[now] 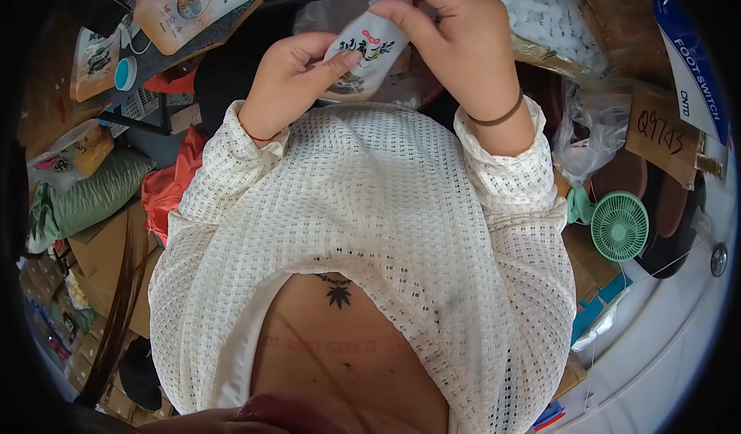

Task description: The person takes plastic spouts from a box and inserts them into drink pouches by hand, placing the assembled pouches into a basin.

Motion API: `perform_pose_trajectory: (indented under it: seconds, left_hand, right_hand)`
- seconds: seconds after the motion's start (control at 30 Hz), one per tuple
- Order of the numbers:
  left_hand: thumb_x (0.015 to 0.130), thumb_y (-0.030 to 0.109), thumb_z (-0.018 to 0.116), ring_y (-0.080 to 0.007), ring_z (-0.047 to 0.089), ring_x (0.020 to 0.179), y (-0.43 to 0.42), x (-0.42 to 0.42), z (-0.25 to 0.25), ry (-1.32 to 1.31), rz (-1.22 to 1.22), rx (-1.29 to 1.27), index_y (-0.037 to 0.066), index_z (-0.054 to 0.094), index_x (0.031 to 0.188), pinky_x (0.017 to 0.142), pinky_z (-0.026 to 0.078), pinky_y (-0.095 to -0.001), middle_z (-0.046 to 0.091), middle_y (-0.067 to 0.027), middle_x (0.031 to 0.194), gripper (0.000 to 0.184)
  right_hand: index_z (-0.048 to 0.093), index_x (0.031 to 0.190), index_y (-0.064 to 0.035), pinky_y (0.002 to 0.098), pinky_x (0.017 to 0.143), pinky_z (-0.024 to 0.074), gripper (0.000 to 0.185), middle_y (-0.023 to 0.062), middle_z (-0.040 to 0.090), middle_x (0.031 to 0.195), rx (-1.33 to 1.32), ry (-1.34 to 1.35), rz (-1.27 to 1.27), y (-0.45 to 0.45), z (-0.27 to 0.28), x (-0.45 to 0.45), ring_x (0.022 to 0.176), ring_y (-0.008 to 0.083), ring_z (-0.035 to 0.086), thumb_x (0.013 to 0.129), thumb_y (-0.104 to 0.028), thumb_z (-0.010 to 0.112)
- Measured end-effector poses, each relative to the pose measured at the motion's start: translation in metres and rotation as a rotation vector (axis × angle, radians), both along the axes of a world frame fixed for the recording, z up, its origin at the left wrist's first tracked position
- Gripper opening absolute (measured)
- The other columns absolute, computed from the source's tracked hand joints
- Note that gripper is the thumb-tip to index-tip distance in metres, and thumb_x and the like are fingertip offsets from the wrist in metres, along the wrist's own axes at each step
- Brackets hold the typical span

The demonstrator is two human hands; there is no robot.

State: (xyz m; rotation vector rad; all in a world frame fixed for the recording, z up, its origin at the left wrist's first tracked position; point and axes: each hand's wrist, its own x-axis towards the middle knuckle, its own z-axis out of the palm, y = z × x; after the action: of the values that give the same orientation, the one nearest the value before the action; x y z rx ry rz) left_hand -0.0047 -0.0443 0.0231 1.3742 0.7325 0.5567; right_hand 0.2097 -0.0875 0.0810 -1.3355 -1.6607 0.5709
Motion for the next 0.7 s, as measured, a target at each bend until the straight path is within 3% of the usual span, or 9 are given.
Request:
perform_pose_trajectory:
  seconds: [0.07,0.1,0.2,0.23,0.33,0.37,0.5,0.7]
  left_hand:
    - [0.099,0.023,0.071,-0.0080,0.067,0.086,-0.003,0.000,0.001,-0.052,-0.053,-0.127,-0.003,0.071,0.113,0.077,0.055,-0.0241,0.075,-0.0062,0.099,0.030]
    - [0.099,0.024,0.070,-0.0089,0.068,0.089,-0.004,-0.002,0.001,-0.060,-0.105,-0.165,-0.003,0.070,0.115,0.080,0.056,-0.0248,0.075,-0.0071,0.101,0.031]
    - [0.101,0.020,0.067,-0.0112,0.068,0.097,-0.008,-0.007,-0.004,-0.101,-0.158,-0.291,-0.003,0.068,0.119,0.087,0.055,-0.0268,0.074,-0.0091,0.112,0.030]
    - [0.101,0.019,0.067,-0.0116,0.068,0.099,-0.008,-0.010,-0.003,-0.107,-0.144,-0.310,-0.003,0.068,0.119,0.088,0.055,-0.0272,0.074,-0.0095,0.112,0.029]
    - [0.100,0.013,0.065,-0.0127,0.068,0.100,-0.007,-0.022,-0.010,-0.143,-0.082,-0.328,-0.003,0.068,0.120,0.091,0.054,-0.0283,0.074,-0.0105,0.115,0.026]
    - [0.100,0.012,0.065,-0.0130,0.068,0.101,-0.006,-0.026,-0.014,-0.156,-0.058,-0.324,-0.003,0.068,0.120,0.091,0.054,-0.0286,0.073,-0.0109,0.116,0.025]
    - [0.099,0.010,0.064,-0.0154,0.069,0.103,-0.006,-0.042,-0.026,-0.190,0.053,-0.385,-0.004,0.066,0.122,0.093,0.054,-0.0307,0.073,-0.0127,0.118,0.027]
    - [0.100,0.010,0.062,-0.0160,0.070,0.101,-0.009,-0.054,-0.032,-0.222,0.100,-0.438,-0.004,0.065,0.123,0.091,0.056,-0.0314,0.072,-0.0125,0.117,0.026]
  right_hand:
    - [0.072,0.108,-0.0012,0.0279,0.072,0.0512,0.015,0.0083,0.071,0.095,0.069,-0.343,0.054,0.004,0.001,0.012,0.079,0.0188,0.064,0.093,-0.004,0.068]
    - [0.072,0.107,-0.0010,0.0284,0.073,0.0519,0.017,0.0094,0.070,0.093,0.050,-0.370,0.127,0.005,0.004,0.012,0.081,0.0195,0.066,0.091,-0.005,0.070]
    - [0.075,0.103,-0.0051,0.0341,0.069,0.0522,0.017,0.0094,0.068,0.086,0.092,-0.239,0.120,0.006,0.009,-0.002,0.077,0.0260,0.065,0.087,-0.011,0.075]
    - [0.073,0.100,0.0002,0.0289,0.069,0.0511,0.013,0.0096,0.069,0.089,0.096,-0.271,0.092,0.006,0.011,-0.001,0.078,0.0208,0.066,0.088,-0.004,0.074]
    - [0.075,0.098,-0.0021,0.0295,0.068,0.0521,0.016,0.0089,0.070,0.087,0.459,-0.495,-0.207,0.018,0.001,-0.011,0.076,0.0223,0.067,0.083,-0.003,0.079]
    - [0.076,0.095,-0.0047,0.0295,0.063,0.0521,0.018,0.0078,0.070,0.081,0.574,-0.563,-0.243,0.028,-0.009,-0.011,0.069,0.0212,0.066,0.079,-0.001,0.082]
    - [0.067,0.089,-0.0054,0.0408,0.053,0.0485,0.017,0.0125,0.059,0.071,0.606,-0.547,-0.313,0.049,-0.025,-0.039,0.061,0.0329,0.061,0.077,-0.001,0.078]
    - [0.067,0.089,-0.0067,0.0395,0.055,0.0500,0.017,0.0115,0.060,0.071,0.682,-0.529,-0.453,0.073,-0.040,-0.047,0.062,0.0320,0.062,0.078,-0.002,0.079]
